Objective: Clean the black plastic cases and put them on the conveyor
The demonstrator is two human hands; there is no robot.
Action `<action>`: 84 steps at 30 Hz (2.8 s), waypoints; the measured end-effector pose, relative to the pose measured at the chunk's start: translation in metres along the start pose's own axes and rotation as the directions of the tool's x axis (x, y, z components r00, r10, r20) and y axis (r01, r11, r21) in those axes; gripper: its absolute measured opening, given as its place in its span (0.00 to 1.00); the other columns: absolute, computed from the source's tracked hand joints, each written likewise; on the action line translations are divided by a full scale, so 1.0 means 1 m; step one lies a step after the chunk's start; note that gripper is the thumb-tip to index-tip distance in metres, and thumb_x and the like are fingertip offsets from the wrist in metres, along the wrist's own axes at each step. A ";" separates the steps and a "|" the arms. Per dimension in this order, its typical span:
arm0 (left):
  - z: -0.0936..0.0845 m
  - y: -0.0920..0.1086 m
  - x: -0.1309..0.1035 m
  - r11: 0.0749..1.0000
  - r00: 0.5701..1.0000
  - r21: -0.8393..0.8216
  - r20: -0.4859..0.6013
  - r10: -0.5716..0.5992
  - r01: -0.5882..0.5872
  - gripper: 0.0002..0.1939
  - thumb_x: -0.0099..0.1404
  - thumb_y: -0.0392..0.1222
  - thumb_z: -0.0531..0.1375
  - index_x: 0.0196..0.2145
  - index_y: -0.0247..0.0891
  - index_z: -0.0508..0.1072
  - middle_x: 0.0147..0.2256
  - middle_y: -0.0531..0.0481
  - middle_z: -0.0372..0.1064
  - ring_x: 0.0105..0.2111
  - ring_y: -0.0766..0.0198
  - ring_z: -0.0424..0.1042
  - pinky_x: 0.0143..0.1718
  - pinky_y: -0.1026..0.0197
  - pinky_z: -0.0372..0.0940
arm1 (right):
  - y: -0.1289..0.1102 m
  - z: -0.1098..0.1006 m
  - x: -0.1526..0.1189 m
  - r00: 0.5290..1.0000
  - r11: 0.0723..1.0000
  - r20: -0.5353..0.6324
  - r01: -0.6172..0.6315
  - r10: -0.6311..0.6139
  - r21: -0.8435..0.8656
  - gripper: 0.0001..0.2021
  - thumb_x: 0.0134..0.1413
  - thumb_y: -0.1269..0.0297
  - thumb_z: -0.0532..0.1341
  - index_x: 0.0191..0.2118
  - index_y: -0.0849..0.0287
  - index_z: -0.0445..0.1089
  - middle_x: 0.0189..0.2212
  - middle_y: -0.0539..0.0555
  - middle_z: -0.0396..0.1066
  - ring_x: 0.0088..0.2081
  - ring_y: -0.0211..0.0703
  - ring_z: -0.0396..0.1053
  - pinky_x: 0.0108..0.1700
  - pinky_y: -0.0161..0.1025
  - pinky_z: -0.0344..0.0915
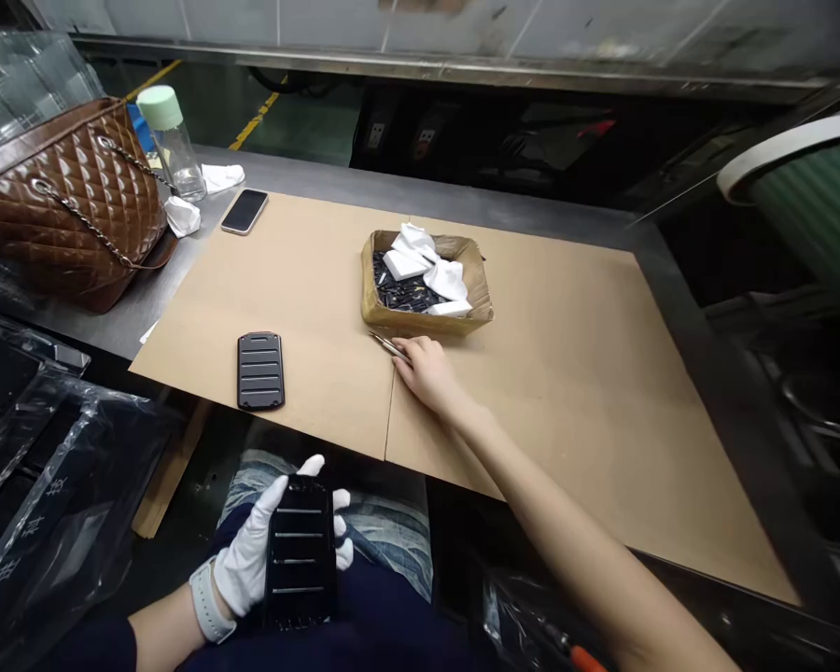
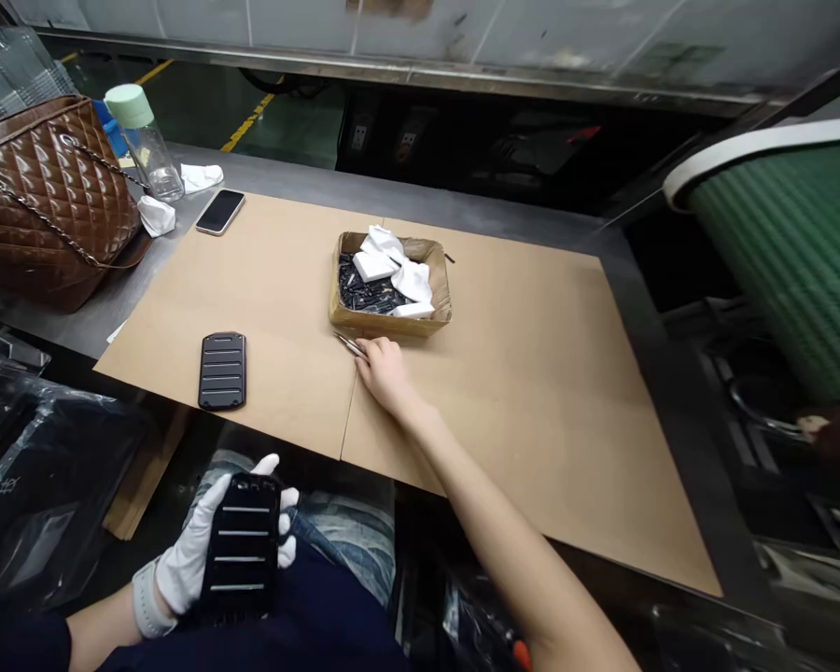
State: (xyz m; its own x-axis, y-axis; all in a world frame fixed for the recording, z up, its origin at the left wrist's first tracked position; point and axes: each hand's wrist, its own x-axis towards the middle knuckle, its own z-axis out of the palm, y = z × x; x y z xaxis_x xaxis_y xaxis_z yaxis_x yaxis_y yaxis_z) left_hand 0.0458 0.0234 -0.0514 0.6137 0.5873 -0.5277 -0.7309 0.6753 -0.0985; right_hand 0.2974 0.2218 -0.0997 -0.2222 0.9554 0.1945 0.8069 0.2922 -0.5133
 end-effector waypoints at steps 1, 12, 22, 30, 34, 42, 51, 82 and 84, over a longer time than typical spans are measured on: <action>0.006 0.003 0.001 1.000 1.000 0.011 -0.002 0.019 -0.019 0.25 0.60 0.51 0.59 0.55 0.46 0.65 0.42 0.45 0.71 0.36 0.61 0.72 0.42 0.56 0.62 | 0.001 0.000 0.001 1.000 1.000 0.023 -0.003 0.003 0.014 0.12 0.50 0.65 0.55 0.39 0.63 0.70 0.35 0.63 0.70 0.39 0.53 0.67 0.45 0.52 0.65; 0.081 0.017 0.047 0.679 0.761 0.368 0.148 0.632 -0.635 0.32 0.63 0.64 0.44 0.61 0.52 0.54 0.50 0.48 0.68 0.48 0.56 0.70 0.53 0.48 0.61 | -0.139 -0.036 -0.074 0.991 0.947 -0.085 0.122 -0.102 0.297 0.19 0.64 0.63 0.48 0.59 0.54 0.61 0.32 0.53 0.70 0.31 0.40 0.70 0.34 0.37 0.70; 0.088 -0.001 0.051 0.498 0.658 0.508 0.197 0.727 -0.703 0.39 0.60 0.70 0.39 0.63 0.51 0.50 0.56 0.48 0.63 0.57 0.51 0.62 0.57 0.46 0.57 | -0.174 -0.039 -0.078 0.950 0.932 -0.279 0.223 -0.142 0.285 0.27 0.57 0.76 0.57 0.61 0.49 0.57 0.43 0.54 0.74 0.44 0.43 0.72 0.48 0.40 0.70; 0.095 -0.004 0.053 0.536 0.657 0.421 0.224 0.720 -0.732 0.37 0.60 0.69 0.42 0.63 0.53 0.49 0.54 0.48 0.65 0.53 0.52 0.65 0.56 0.46 0.59 | -0.177 -0.042 -0.077 0.953 0.937 -0.272 0.212 -0.135 0.277 0.25 0.58 0.75 0.56 0.60 0.50 0.60 0.39 0.54 0.74 0.40 0.43 0.74 0.43 0.38 0.71; 0.093 -0.003 0.052 0.537 0.637 0.360 0.284 0.716 -0.763 0.35 0.60 0.67 0.46 0.62 0.55 0.51 0.54 0.50 0.65 0.55 0.51 0.64 0.56 0.46 0.59 | -0.177 -0.041 -0.077 0.958 0.938 -0.256 0.199 -0.125 0.285 0.26 0.58 0.75 0.56 0.60 0.50 0.59 0.40 0.54 0.74 0.41 0.43 0.74 0.43 0.38 0.71; 0.092 -0.002 0.052 0.543 0.655 0.393 0.249 0.714 -0.742 0.36 0.61 0.66 0.46 0.63 0.53 0.48 0.55 0.47 0.64 0.55 0.51 0.64 0.56 0.45 0.60 | -0.176 -0.041 -0.076 0.953 0.937 -0.254 0.231 -0.163 0.263 0.24 0.57 0.75 0.57 0.59 0.52 0.61 0.38 0.54 0.74 0.39 0.42 0.74 0.41 0.36 0.70; 0.091 0.005 0.049 0.495 0.655 0.498 0.215 0.725 -0.712 0.33 0.62 0.66 0.43 0.61 0.50 0.54 0.54 0.48 0.65 0.52 0.52 0.66 0.55 0.47 0.60 | -0.164 -0.038 -0.078 0.984 0.874 -0.178 0.112 -0.030 0.474 0.18 0.58 0.70 0.57 0.54 0.52 0.65 0.43 0.54 0.74 0.41 0.41 0.74 0.43 0.37 0.71; 0.090 0.018 0.074 0.598 0.674 0.321 0.246 0.696 -0.735 0.25 0.63 0.56 0.52 0.57 0.52 0.62 0.49 0.52 0.70 0.53 0.55 0.67 0.56 0.49 0.61 | -0.162 -0.040 -0.067 0.984 0.910 -0.180 0.076 -0.001 0.407 0.18 0.65 0.63 0.49 0.57 0.56 0.64 0.50 0.57 0.71 0.50 0.45 0.69 0.51 0.42 0.68; 0.088 0.036 0.093 0.533 0.707 0.528 0.201 0.678 -0.661 0.24 0.66 0.53 0.50 0.58 0.47 0.61 0.51 0.50 0.69 0.53 0.56 0.67 0.56 0.50 0.61 | -0.154 -0.042 -0.067 0.962 0.877 -0.226 -0.027 0.153 0.479 0.19 0.65 0.59 0.48 0.57 0.56 0.64 0.45 0.57 0.72 0.47 0.45 0.70 0.49 0.45 0.68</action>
State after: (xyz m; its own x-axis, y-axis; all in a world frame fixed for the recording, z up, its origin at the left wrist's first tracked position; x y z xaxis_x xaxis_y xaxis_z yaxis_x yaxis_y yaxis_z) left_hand 0.1031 0.1416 -0.0302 -0.0019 0.9628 -0.2703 -0.6376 0.2071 0.7420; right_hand 0.2113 0.1108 0.0010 0.0339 0.9541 0.2975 0.4520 0.2509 -0.8560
